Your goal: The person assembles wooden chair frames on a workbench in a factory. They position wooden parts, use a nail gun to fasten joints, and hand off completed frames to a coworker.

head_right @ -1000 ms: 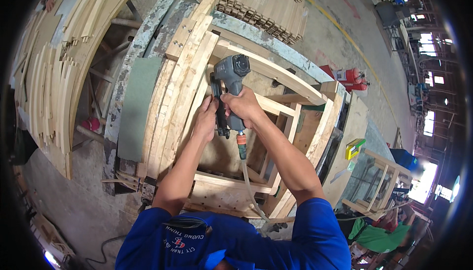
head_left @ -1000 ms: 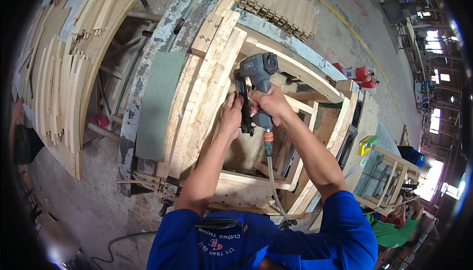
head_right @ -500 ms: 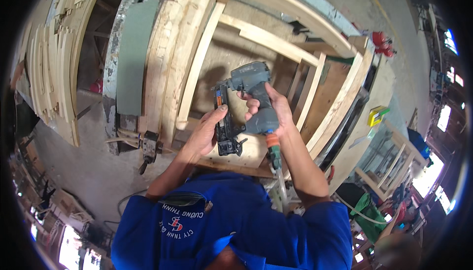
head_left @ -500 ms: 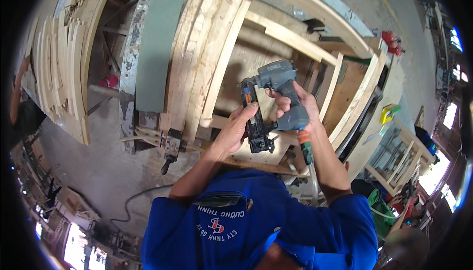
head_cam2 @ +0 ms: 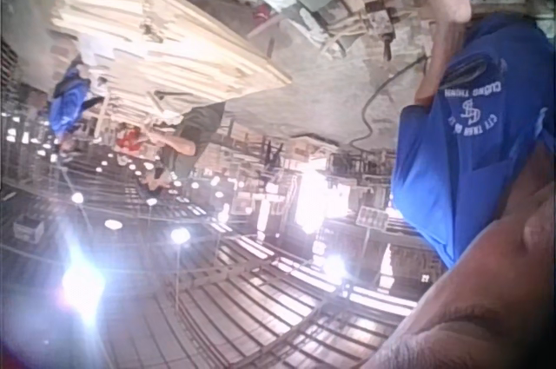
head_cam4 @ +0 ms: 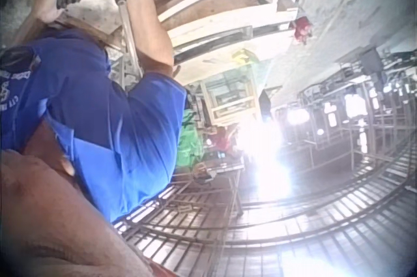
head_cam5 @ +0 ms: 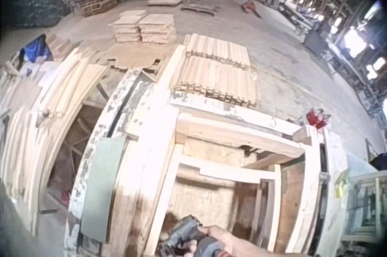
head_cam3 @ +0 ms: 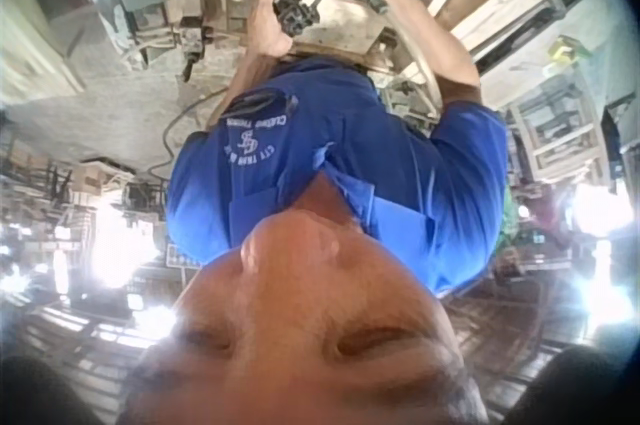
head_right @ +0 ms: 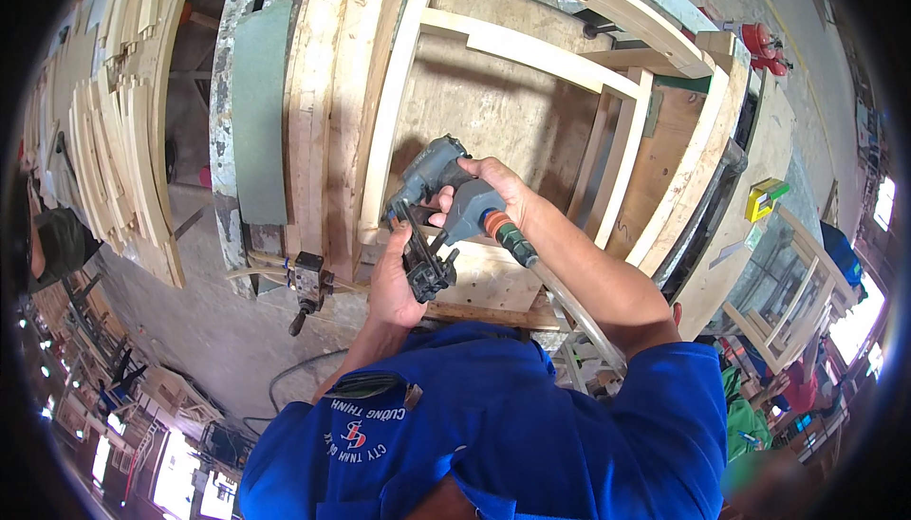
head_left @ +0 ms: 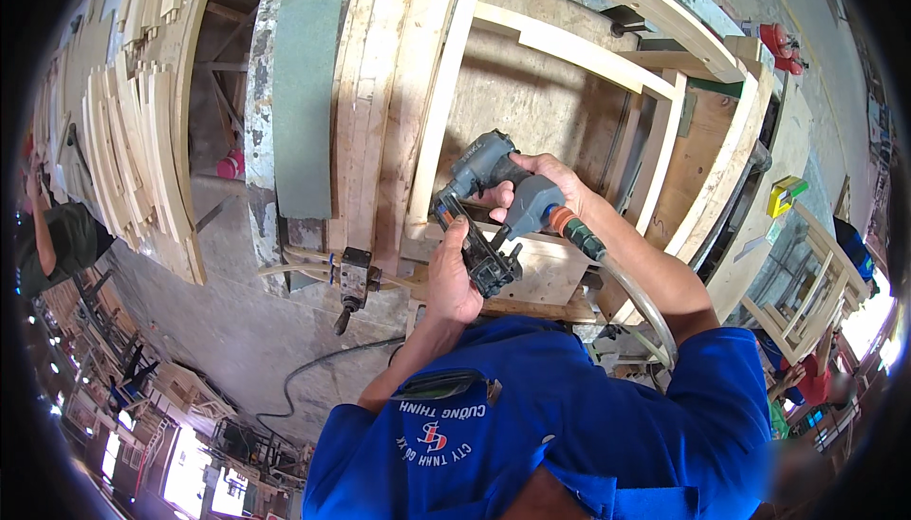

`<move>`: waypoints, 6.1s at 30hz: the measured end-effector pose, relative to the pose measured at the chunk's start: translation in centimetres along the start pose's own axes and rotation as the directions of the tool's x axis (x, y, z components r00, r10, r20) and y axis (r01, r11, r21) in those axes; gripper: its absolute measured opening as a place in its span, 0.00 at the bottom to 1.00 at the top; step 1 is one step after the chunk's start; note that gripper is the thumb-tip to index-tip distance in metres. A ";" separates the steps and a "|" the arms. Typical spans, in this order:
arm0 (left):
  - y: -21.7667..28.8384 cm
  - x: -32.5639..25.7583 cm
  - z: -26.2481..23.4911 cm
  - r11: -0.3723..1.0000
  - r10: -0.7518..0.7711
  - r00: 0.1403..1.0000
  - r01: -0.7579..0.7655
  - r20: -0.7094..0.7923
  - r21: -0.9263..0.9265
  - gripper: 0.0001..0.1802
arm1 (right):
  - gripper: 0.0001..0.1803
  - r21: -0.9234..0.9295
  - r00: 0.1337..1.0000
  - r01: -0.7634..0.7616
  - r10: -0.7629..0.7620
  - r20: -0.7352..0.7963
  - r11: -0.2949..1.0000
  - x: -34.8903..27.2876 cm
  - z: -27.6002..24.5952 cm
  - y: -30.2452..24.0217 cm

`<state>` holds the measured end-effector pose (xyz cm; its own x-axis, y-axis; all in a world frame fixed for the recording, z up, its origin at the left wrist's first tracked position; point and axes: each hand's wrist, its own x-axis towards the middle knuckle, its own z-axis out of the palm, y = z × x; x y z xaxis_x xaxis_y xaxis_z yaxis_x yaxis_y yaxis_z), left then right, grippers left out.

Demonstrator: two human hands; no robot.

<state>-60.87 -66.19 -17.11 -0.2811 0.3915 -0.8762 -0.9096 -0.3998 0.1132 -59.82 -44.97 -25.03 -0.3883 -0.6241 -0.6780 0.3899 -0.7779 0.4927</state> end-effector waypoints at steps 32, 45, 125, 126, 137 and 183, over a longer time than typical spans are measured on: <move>3.1 -4.7 -6.7 -0.263 0.550 0.511 -0.645 0.661 0.717 0.13 | 0.27 -0.630 0.401 0.733 -0.911 0.099 0.255 -26.0 -10.3 20.4; 4.8 -11.4 -9.9 -0.794 0.605 0.154 0.043 0.782 0.606 0.18 | 0.34 -0.971 -0.510 -0.151 -0.856 -0.084 0.185 -39.1 -26.9 18.6; 4.2 -20.0 11.8 -0.987 0.114 -0.040 -0.121 0.993 0.109 0.59 | 0.27 -0.767 -0.378 0.429 -0.866 0.328 -0.477 -30.8 -15.1 21.9; 3.6 -22.7 12.1 -0.979 0.145 -0.091 -0.155 0.985 0.129 0.57 | 0.28 -0.731 -0.412 0.423 -0.832 0.370 -0.535 -32.4 -14.8 23.5; 0.0 -37.8 11.3 -0.191 0.769 -0.026 -0.963 0.638 0.192 0.29 | 0.20 -0.309 -0.685 -0.065 -0.183 0.706 -0.949 -48.8 -10.8 40.3; -69.1 -23.9 34.9 0.751 -0.343 0.545 -0.330 0.765 0.572 0.09 | 0.25 -0.349 -0.839 0.438 -0.237 -0.490 -0.829 -72.8 -55.7 38.5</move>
<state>-1.96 -18.97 12.40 -0.0751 0.9846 -0.1577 -0.7652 0.0445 0.6423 29.99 -25.36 12.90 0.6428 0.7434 0.1847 -0.2016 0.3969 -0.8955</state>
